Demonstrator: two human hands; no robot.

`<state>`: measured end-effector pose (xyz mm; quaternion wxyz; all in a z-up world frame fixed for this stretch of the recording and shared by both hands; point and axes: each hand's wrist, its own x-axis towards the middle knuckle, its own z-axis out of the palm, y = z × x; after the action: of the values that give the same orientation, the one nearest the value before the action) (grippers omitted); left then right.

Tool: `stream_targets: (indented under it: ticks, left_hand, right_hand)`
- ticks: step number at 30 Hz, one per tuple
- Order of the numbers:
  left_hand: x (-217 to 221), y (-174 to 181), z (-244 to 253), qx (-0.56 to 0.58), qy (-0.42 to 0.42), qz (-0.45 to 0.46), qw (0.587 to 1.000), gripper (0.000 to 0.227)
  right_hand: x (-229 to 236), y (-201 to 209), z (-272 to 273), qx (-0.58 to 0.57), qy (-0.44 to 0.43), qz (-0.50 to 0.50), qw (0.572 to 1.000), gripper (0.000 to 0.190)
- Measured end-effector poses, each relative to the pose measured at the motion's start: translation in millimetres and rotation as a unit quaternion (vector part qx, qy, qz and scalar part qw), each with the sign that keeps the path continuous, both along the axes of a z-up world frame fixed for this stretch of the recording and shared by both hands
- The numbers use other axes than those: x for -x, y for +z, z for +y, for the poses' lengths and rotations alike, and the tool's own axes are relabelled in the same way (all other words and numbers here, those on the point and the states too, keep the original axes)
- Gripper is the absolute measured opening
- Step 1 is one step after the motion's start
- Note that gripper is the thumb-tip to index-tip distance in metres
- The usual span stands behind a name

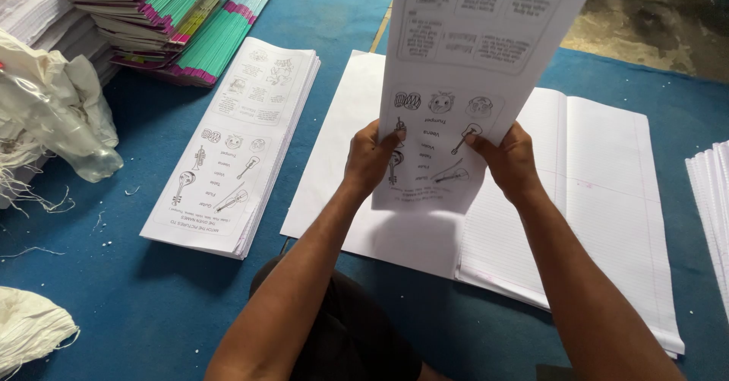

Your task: The person sits on a blue mat and assembles notebooks by inserting printed sheets into lined paper covers. They repeatedly fold the covers, insert the printed pages, and place the assembled units into a growing stack.

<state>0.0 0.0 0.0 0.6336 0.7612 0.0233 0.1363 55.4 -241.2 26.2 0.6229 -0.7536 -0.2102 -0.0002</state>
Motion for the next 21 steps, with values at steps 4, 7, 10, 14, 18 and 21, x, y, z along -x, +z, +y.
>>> stream_targets:
  ticks: [4,7,10,14,18,21]
  left_hand:
    - [-2,-1,-2,0.019,-0.011,-0.016,1.0,0.03]
    - [-3,-12,-5,0.042,-0.015,0.024,0.999,0.027]
    - [-3,-31,-9,0.101,-0.027,0.064,0.993,0.023]
    - [1,-59,-14,0.159,-0.024,0.099,0.982,0.021]
    - [2,-83,-16,0.201,-0.008,0.17,0.965,0.019]
    - [-1,-97,-15,0.21,-0.007,0.201,0.957,0.02]
  right_hand:
    - [1,-4,-1,-0.053,-0.004,0.041,0.998,0.033]
    - [5,-15,-1,-0.057,-0.032,0.088,0.994,0.035]
    - [6,-32,-3,-0.047,-0.054,0.147,0.987,0.034]
    - [5,-60,-3,-0.039,-0.071,0.181,0.98,0.036]
    - [1,-83,-1,-0.041,-0.065,0.226,0.971,0.047]
    - [3,-93,0,-0.021,-0.091,0.307,0.947,0.066]
